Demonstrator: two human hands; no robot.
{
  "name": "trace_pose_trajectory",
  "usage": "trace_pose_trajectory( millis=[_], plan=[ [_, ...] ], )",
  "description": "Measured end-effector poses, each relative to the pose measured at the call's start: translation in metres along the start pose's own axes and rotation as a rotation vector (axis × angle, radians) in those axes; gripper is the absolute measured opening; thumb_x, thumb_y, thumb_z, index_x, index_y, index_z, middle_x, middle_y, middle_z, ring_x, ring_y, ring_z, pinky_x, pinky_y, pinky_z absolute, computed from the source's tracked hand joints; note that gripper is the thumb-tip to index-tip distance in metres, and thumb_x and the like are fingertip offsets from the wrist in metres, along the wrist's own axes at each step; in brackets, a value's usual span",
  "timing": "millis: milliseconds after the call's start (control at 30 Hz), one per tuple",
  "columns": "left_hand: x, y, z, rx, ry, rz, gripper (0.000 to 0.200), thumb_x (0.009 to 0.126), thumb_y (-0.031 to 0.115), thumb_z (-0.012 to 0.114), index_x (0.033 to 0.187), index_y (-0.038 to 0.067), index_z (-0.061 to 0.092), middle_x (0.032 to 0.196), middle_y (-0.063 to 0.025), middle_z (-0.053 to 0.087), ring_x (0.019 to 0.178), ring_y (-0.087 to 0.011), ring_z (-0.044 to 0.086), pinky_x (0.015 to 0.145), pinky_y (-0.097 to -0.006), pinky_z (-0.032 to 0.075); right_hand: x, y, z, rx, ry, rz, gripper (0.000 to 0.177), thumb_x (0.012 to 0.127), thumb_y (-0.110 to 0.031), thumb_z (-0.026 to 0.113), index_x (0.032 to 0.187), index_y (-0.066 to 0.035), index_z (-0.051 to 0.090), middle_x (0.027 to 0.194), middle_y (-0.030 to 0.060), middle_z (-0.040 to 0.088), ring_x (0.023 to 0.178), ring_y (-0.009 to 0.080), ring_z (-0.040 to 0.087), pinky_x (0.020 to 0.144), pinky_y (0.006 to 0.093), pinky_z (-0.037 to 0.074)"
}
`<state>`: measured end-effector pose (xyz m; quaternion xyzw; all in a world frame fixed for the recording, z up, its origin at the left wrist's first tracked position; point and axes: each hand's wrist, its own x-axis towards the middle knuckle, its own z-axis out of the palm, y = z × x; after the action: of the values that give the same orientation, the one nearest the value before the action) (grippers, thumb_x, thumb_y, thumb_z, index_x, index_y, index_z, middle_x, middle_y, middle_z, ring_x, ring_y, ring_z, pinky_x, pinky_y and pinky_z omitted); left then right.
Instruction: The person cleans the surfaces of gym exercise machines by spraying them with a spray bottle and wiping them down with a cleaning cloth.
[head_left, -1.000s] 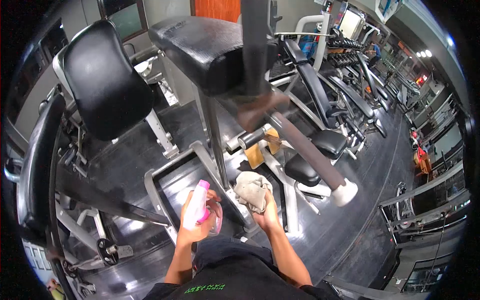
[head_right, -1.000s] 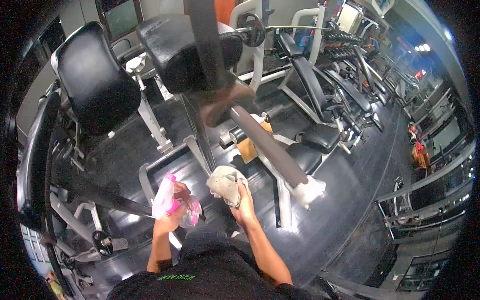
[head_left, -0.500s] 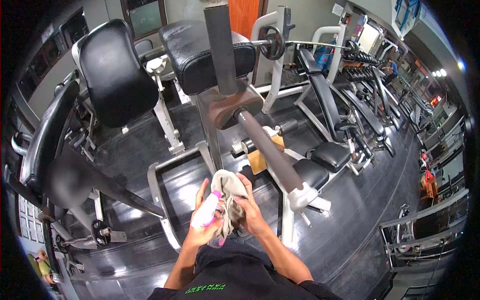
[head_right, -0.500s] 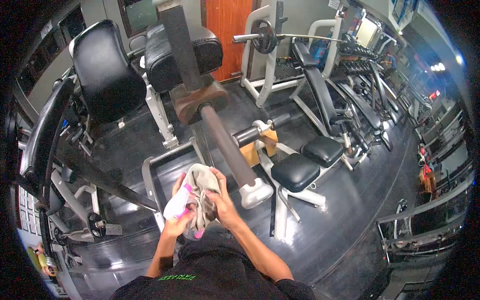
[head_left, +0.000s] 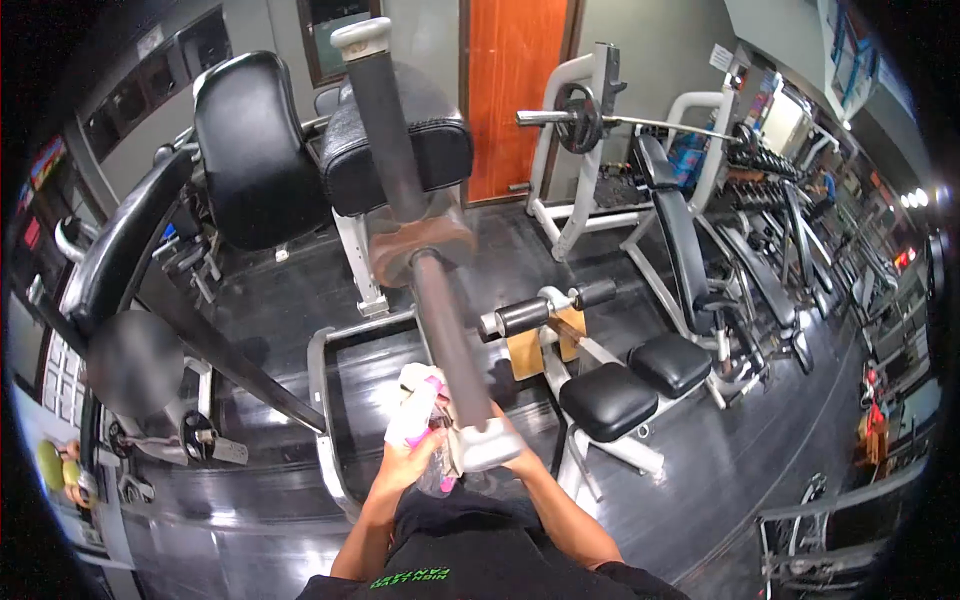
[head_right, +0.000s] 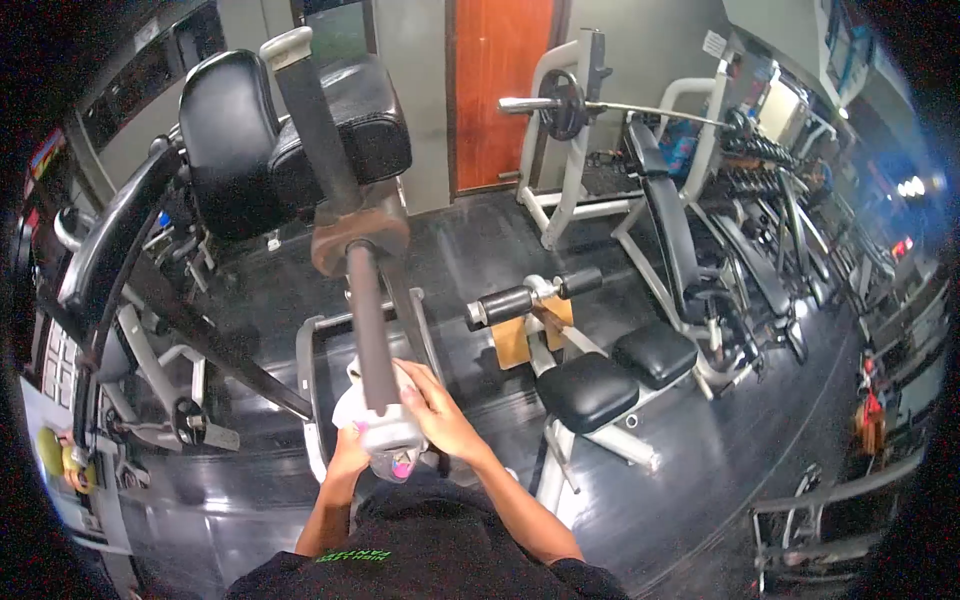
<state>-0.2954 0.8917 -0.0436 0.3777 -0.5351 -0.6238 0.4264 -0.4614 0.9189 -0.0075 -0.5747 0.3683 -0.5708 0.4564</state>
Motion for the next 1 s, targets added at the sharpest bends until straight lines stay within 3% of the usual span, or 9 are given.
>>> trace_pose_trajectory(
  millis=[67,100,133,400,567,867,933,967,1000],
  plan=[
    [-0.005,-0.004,0.020,-0.066,-0.070,0.298,0.045,0.079,0.009,0.067,0.120,-0.001,0.051,0.107,-0.0058,0.057,0.092,-0.0141,0.055,0.079,-0.0301,0.047,-0.002,-0.002,-0.019,-0.087,-0.055,-0.038,0.046,0.095,-0.021,0.046,0.136,-0.002,0.037,0.131,0.0138,0.042,0.124,0.0216,0.039,0.103,0.0316,0.029],
    [-0.005,-0.003,0.032,0.273,0.002,0.366,0.041,0.079,0.012,0.067,0.115,-0.001,0.052,0.103,-0.0065,0.059,0.089,-0.0156,0.057,0.079,-0.0301,0.047,-0.003,0.003,-0.031,-0.032,-0.102,0.056,0.045,0.096,-0.021,0.045,0.136,-0.002,0.037,0.130,0.0135,0.044,0.124,0.0214,0.040,0.103,0.0317,0.029],
    [-0.018,-0.010,0.044,0.040,0.084,0.136,0.037,0.078,0.008,0.066,0.112,0.000,0.054,0.102,-0.0078,0.058,0.089,-0.0186,0.058,0.079,-0.0311,0.047,-0.006,0.007,-0.040,0.023,-0.147,0.149,0.045,0.096,-0.022,0.044,0.136,-0.002,0.037,0.129,0.0132,0.045,0.123,0.0213,0.040,0.103,0.0317,0.029],
    [-0.044,-0.004,0.113,0.349,0.060,0.322,0.042,0.072,0.001,0.067,0.113,-0.001,0.056,0.106,-0.0118,0.056,0.099,-0.0221,0.055,0.082,-0.0321,0.046,-0.037,0.020,-0.110,0.199,-0.515,0.524,0.045,0.097,-0.025,0.047,0.134,0.000,0.039,0.127,0.0096,0.050,0.116,0.0153,0.045,0.099,0.0301,0.035],
    [-0.056,-0.001,0.125,0.399,0.137,0.176,0.040,0.071,0.003,0.069,0.110,0.000,0.058,0.110,-0.0158,0.053,0.103,-0.0280,0.053,0.086,-0.0348,0.045,-0.041,0.032,-0.111,0.196,-0.437,0.536,0.035,0.094,-0.017,0.051,0.121,0.004,0.049,0.104,0.0037,0.061,0.092,0.0097,0.057,0.084,0.0246,0.046],
    [-0.054,0.023,0.117,0.641,0.115,0.317,0.033,0.069,0.003,0.068,0.102,0.001,0.062,0.109,-0.0133,0.057,0.103,-0.0242,0.053,0.080,-0.0316,0.046,-0.028,0.054,-0.113,0.465,-0.223,0.647,0.031,0.083,-0.004,0.050,0.114,-0.001,0.055,0.102,0.0072,0.062,0.090,0.0129,0.060,0.081,0.0283,0.050],
    [-0.056,0.028,0.113,0.532,0.073,0.233,0.033,0.070,0.002,0.067,0.102,0.000,0.061,0.109,-0.0164,0.059,0.103,-0.0239,0.055,0.079,-0.0314,0.047,-0.017,0.049,-0.110,0.699,-0.040,0.759,0.027,0.084,-0.006,0.050,0.110,-0.001,0.055,0.099,0.0083,0.062,0.088,0.0164,0.062,0.077,0.0315,0.053],
    [-0.057,0.034,0.115,0.422,0.094,0.166,0.031,0.071,0.002,0.068,0.101,0.003,0.061,0.101,-0.0102,0.061,0.115,-0.0285,0.049,0.087,-0.0357,0.046,-0.016,0.044,-0.103,0.749,0.196,0.770,0.025,0.088,-0.013,0.048,0.109,-0.002,0.053,0.096,0.0099,0.061,0.084,0.0196,0.063,0.075,0.0338,0.053],
    [-0.056,0.043,0.117,0.426,0.102,0.165,0.031,0.071,0.002,0.068,0.101,0.003,0.061,0.101,-0.0102,0.061,0.115,-0.0285,0.049,0.087,-0.0357,0.046,-0.007,0.053,-0.104,0.815,0.148,0.783,0.036,0.093,-0.032,0.044,0.114,-0.005,0.052,0.099,0.0093,0.061,0.082,0.0225,0.062,0.070,0.0380,0.054]
  ],
)
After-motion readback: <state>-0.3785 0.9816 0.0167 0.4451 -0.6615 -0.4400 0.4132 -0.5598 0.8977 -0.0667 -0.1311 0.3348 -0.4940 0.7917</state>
